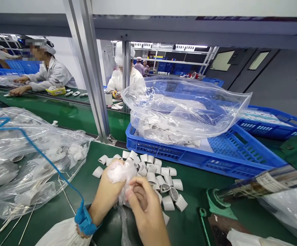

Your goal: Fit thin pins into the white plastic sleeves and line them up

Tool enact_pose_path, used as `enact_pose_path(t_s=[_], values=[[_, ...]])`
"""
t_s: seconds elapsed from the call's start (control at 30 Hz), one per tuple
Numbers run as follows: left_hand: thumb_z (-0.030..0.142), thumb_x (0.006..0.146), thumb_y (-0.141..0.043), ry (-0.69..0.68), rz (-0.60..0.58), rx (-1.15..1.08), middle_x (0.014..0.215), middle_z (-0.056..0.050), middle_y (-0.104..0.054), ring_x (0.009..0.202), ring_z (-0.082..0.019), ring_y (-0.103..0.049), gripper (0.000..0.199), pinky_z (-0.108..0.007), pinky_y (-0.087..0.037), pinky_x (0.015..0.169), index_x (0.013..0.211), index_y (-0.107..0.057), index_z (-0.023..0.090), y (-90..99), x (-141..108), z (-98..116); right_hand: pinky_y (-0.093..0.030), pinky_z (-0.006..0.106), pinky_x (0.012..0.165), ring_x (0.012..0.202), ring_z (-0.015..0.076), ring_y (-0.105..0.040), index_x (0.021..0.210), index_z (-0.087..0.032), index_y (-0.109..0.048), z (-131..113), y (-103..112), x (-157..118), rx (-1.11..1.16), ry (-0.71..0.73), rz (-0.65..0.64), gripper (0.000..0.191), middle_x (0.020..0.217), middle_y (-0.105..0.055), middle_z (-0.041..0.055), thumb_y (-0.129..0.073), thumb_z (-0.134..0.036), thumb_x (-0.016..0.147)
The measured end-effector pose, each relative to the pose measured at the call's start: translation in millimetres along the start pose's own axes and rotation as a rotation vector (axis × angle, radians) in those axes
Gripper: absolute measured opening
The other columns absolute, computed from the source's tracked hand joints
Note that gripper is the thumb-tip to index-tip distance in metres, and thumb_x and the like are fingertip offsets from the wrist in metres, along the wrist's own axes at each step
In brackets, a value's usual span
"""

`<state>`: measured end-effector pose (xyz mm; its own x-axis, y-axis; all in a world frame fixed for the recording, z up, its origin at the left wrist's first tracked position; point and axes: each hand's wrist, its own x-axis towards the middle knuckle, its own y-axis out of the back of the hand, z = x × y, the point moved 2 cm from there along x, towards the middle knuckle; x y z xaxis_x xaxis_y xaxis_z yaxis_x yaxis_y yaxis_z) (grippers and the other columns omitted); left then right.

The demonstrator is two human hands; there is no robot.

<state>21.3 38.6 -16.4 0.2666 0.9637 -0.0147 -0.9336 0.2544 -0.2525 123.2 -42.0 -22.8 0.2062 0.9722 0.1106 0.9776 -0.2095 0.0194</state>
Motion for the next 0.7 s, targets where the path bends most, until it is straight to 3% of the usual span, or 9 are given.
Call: enact_pose_path(t_s=[0.1,0.23,0.37,0.5,0.6,0.7], values=[[0.028,0.072,-0.072,0.120,0.000,-0.088,0.081,0.000,-0.062,0.073,-0.016,-0.061,0.022,-0.027,-0.050,0.070,0.085,-0.057,0.018,-0.9,-8,-4,-0.054,0.021,0.067,0.076,0.0167,-0.064,0.100,-0.021,-0.056,4,1,0,-0.137,0.013,0.081,0.024,0.082,-0.060,0.0028,-0.057,-0.044,0.095],[0.039,0.075,-0.075,0.250,-0.132,-0.169,0.098,-0.007,-0.067,0.090,-0.023,-0.065,0.036,-0.033,-0.051,0.081,0.100,-0.060,0.018,-0.5,-14,-3,-0.054,0.022,0.067,0.077,0.0171,-0.064,0.094,-0.021,-0.059,-1,8,0,-0.351,0.161,0.185,0.018,0.085,-0.062,0.0039,-0.055,-0.039,0.096],[0.039,0.076,-0.078,0.113,-0.276,-0.061,0.083,-0.003,-0.062,0.076,-0.018,-0.060,0.034,-0.029,-0.049,0.072,0.092,-0.058,0.017,0.9,-5,6,-0.053,0.023,0.066,0.076,0.0168,-0.063,0.094,-0.021,-0.061,-8,17,0,-0.443,0.254,0.257,0.017,0.089,-0.061,0.0044,-0.054,-0.036,0.097],[0.031,0.078,-0.075,-0.067,-0.190,0.070,0.071,0.004,-0.052,0.065,-0.012,-0.050,0.028,-0.023,-0.043,0.061,0.081,-0.050,0.018,4.2,2,9,-0.048,0.023,0.063,0.068,0.0158,-0.057,0.086,-0.021,-0.063,-10,18,2,-0.475,0.248,0.161,0.021,0.076,-0.057,0.0015,-0.053,-0.035,0.097],[0.026,0.075,-0.077,-0.067,-0.255,0.062,0.073,0.004,-0.052,0.065,-0.012,-0.049,0.030,-0.022,-0.042,0.061,0.083,-0.048,0.019,3.1,1,8,-0.049,0.023,0.067,0.074,0.0170,-0.059,0.086,-0.020,-0.062,-10,20,1,-0.355,0.180,0.167,0.024,0.079,-0.058,0.0027,-0.052,-0.038,0.099],[0.022,0.071,-0.076,-0.053,-0.275,0.048,0.072,0.004,-0.052,0.065,-0.012,-0.049,0.028,-0.022,-0.042,0.062,0.079,-0.049,0.018,0.3,-2,9,-0.050,0.023,0.069,0.083,0.0183,-0.061,0.087,-0.020,-0.063,-10,22,0,-0.249,0.205,0.179,0.024,0.088,-0.063,0.0049,-0.053,-0.039,0.098]])
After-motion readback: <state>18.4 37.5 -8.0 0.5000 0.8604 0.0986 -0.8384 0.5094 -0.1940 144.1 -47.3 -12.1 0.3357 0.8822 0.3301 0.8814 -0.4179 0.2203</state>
